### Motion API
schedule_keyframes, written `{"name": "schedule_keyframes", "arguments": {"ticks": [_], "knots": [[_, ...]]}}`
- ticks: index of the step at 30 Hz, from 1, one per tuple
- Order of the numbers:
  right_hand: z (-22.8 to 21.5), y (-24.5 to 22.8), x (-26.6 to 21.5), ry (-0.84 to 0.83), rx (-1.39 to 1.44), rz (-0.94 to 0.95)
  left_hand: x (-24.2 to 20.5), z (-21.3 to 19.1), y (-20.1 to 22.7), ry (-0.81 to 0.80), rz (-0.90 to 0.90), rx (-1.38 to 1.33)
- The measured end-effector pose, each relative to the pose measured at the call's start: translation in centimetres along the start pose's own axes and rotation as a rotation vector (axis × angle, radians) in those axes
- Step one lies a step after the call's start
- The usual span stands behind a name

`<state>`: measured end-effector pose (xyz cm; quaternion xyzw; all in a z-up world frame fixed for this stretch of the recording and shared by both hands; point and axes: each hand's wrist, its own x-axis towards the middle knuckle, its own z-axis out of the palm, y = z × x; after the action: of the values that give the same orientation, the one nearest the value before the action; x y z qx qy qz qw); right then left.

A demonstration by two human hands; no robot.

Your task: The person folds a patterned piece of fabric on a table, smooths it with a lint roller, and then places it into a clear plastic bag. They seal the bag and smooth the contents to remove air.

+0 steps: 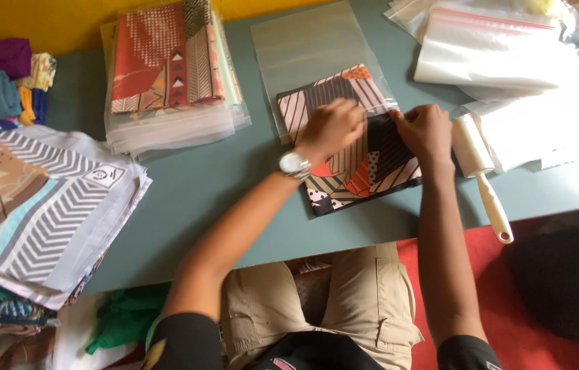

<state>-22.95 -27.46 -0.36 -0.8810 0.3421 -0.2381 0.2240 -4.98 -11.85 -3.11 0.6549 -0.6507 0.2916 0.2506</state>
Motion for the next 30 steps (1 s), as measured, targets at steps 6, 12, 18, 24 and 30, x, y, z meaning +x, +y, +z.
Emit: {"name": "schedule_keyframes", "arguments": {"ticks": [6,12,18,24,30], "knots": [[-5.9,-1.0,-4.8,-0.187,-0.154,0.107,-6.4,-10.6,-1.6,-0.112,-0.232,-0.047],[-8.2,-2.9,-7.9,-0.336,-0.117,0.142,-8.5,-14.2,-1.6,-0.179,-0.355,0.011],[-6.2,-1.1,-10.4,-0.216,-0.202,-0.034,-8.9,-13.9,-2.2,-0.140,-0.337,-0.042],[-5.7,-12.4,-12.9,-0.039,-0.253,-0.423,-9.1,-12.7,-2.8,-0.105,-0.383,-0.090],[-0.5,-13.1,-14.3,-0.367,-0.162,-0.806,-9.5,-10.9,-3.4,-0.050,-0.322,0.032]]}}
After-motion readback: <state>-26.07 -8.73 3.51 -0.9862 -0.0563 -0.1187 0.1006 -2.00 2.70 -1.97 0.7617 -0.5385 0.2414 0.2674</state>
